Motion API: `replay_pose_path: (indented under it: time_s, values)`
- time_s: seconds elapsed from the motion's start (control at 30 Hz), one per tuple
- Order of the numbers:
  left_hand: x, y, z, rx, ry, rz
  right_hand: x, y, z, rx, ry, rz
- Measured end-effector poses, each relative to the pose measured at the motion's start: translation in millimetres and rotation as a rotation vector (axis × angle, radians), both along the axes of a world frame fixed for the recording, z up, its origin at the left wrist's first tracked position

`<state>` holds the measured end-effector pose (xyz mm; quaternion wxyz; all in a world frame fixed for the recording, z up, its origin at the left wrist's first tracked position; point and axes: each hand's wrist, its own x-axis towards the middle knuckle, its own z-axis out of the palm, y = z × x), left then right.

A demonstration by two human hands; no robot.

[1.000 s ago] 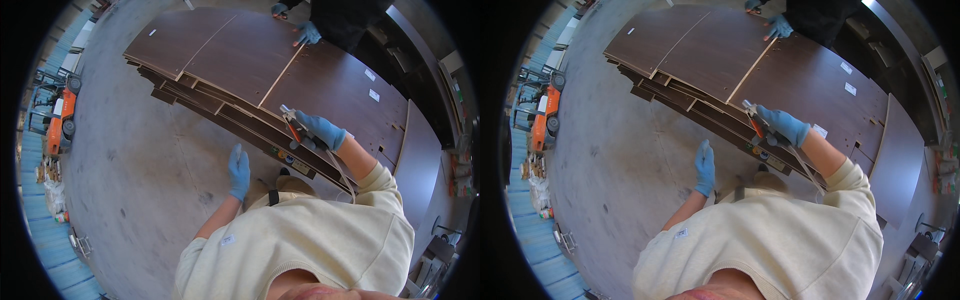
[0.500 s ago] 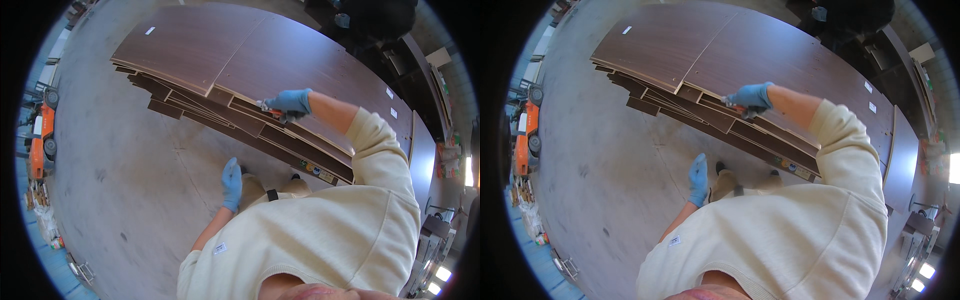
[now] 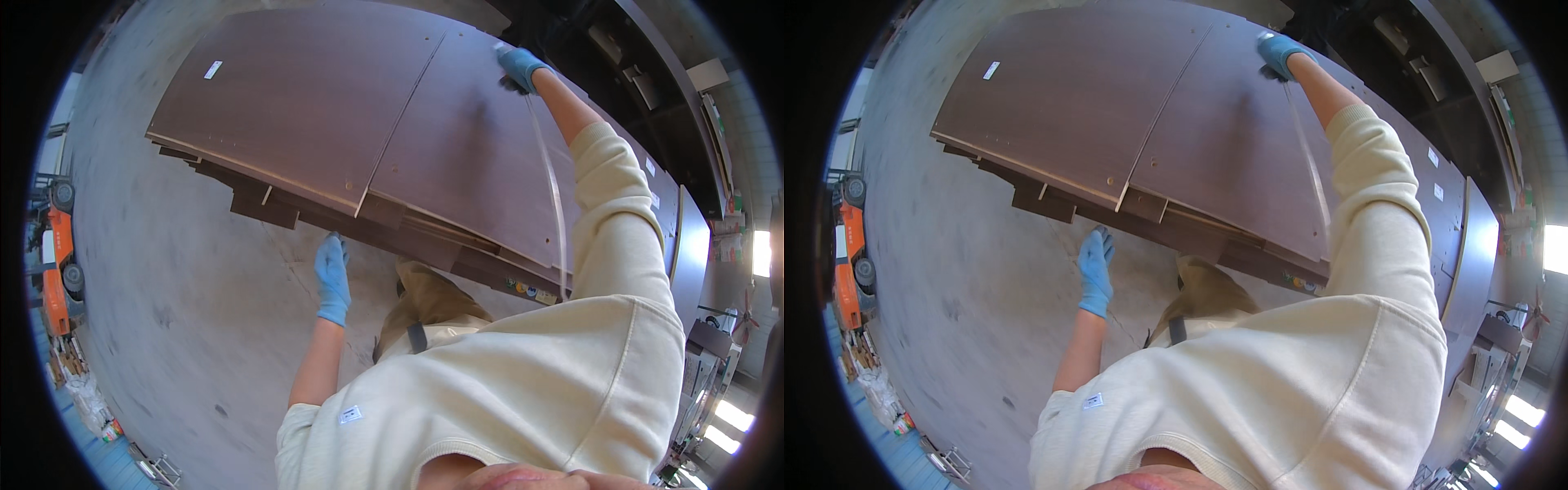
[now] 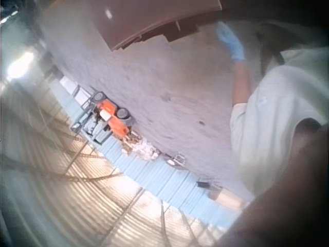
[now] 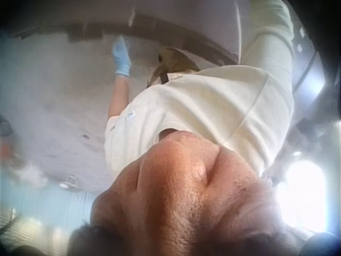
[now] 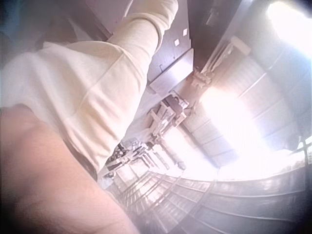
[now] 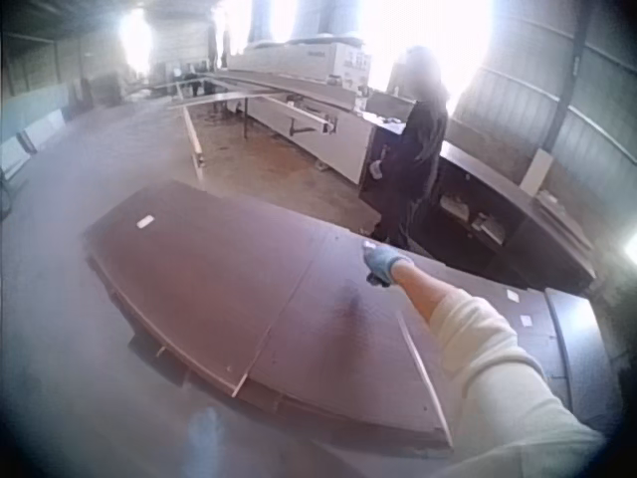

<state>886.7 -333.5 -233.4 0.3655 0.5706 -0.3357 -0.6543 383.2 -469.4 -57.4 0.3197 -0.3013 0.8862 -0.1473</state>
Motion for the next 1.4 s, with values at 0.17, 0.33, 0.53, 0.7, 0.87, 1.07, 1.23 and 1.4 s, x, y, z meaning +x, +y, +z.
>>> replay_pose_path:
  time_s: [0.17, 0.33, 0.53, 0.7, 0.87, 1.07, 1.23, 1.4]
  values:
    - [-19.8, -75.7, 35.9, 0.179, -0.025, -0.128, -41.7, -48.8, -4.7, 0.388, -0.181, 0.379]
    - [-32.1, -104.6, 57.6, 0.193, -0.139, -0.346, -8.6, -47.6, -1.5, 0.372, -0.073, 0.33]
    - [-46.3, -107.0, 65.0, 0.292, -0.142, -0.352, 63.3, -93.5, 39.3, 0.259, -0.225, 0.238]
    - [-20.5, -131.0, 66.1, 0.329, -0.05, -0.531, 126.9, -130.7, 8.7, 0.344, -0.304, 0.471]
    - [43.7, -212.2, 58.9, 0.334, -0.034, -0.479, 199.3, -191.5, -8.4, 0.194, -0.305, 0.328]
    - [151.7, -347.1, 45.9, 0.228, 0.015, -0.286, 281.7, -261.9, 22.1, 0.509, -0.351, 0.566]
    - [217.9, -422.8, 45.5, 0.263, 0.004, -0.272, 341.3, -355.6, 26.2, 0.454, -0.224, 0.404]
    - [251.6, -472.7, 52.3, 0.235, 0.009, -0.273, 403.6, -490.7, 31.1, 0.21, 0.113, 0.3]
